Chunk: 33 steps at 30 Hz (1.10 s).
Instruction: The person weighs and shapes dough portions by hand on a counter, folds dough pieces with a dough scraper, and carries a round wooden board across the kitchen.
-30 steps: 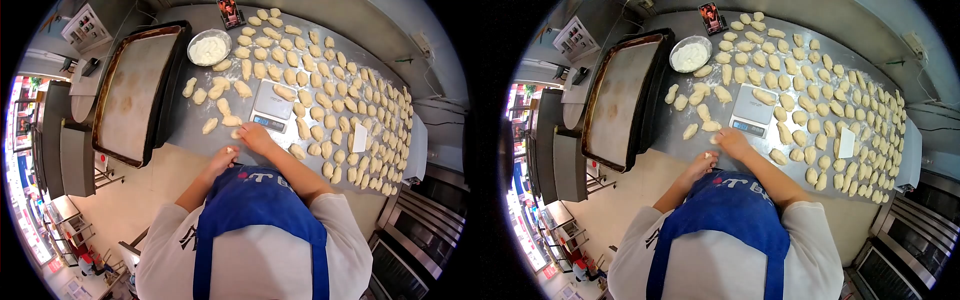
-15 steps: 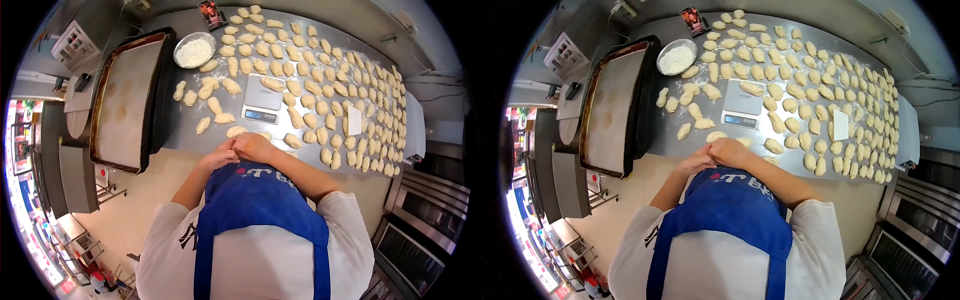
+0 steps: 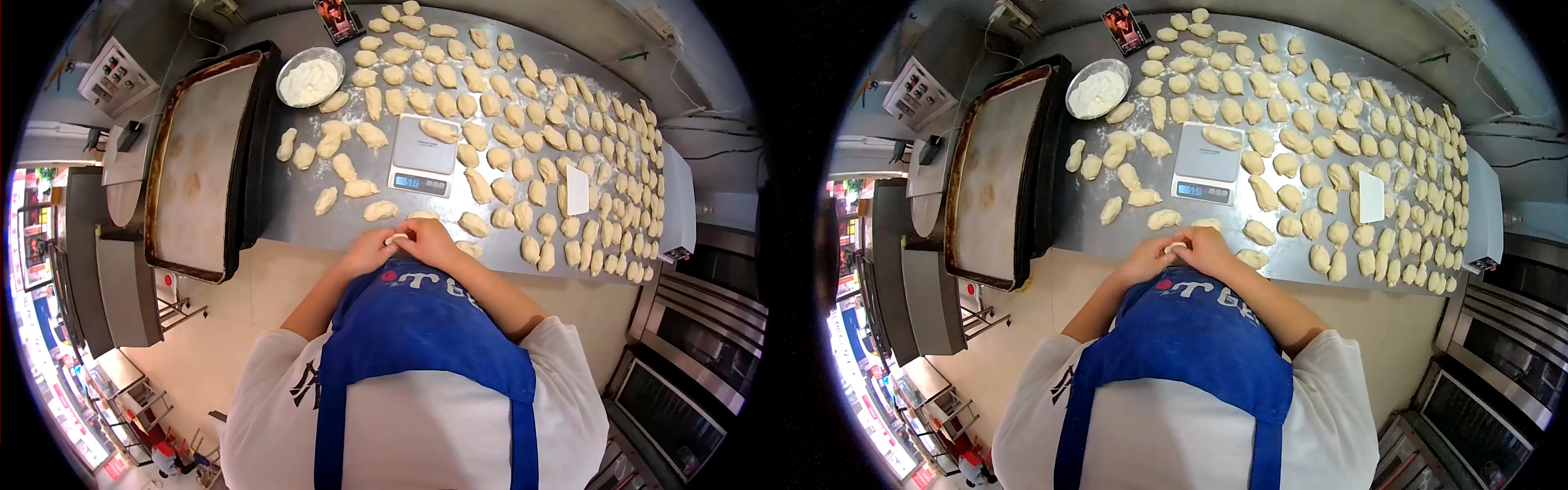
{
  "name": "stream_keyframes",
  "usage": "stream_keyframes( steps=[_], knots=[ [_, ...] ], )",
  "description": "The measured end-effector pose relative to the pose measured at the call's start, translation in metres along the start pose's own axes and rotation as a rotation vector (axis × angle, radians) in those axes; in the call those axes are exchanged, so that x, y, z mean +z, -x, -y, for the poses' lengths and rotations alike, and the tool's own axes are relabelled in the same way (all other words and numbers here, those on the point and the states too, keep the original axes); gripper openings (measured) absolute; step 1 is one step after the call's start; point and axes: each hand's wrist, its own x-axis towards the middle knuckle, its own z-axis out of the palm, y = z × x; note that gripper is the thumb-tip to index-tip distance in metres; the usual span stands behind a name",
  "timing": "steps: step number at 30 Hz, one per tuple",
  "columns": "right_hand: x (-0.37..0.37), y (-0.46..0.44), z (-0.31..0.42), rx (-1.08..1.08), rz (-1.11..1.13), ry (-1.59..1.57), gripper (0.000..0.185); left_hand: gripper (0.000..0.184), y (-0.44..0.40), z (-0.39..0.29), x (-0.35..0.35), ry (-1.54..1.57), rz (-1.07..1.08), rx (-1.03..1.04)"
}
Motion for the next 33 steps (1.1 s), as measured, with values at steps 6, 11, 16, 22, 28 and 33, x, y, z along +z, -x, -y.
stream_keyframes(
  steps=[6, 11, 16, 22, 28, 33],
  knots=[
    [-0.008, -0.014, -0.006, 0.178, 0.040, -0.275, 0.020, 0.026, 0.003, -0.027, -0.003, 0.016, -0.142, 0.080],
    [-0.019, -0.014, -0.011, 0.238, 0.138, -0.401, 0.015, 0.027, -0.013, -0.007, -0.002, -0.336, 0.051, 0.031],
    [-0.030, -0.035, 0.010, 0.203, -0.037, -0.631, 0.026, 0.037, -0.009, -0.021, -0.010, -0.428, 0.019, -0.012],
    [-0.110, -0.095, -0.091, 0.161, -0.819, -0.077, 0.029, 0.072, 0.004, -0.016, -0.003, -0.093, -0.223, -0.154],
    [-0.099, -0.119, -0.101, 0.118, -0.787, 0.291, 0.016, 0.063, 0.000, -0.003, 0.011, -0.018, -0.299, -0.127],
    [-0.098, -0.123, -0.078, -0.043, -1.070, 0.090, 0.010, 0.058, -0.004, 0.015, 0.018, 0.047, -0.286, -0.097]
  ],
)
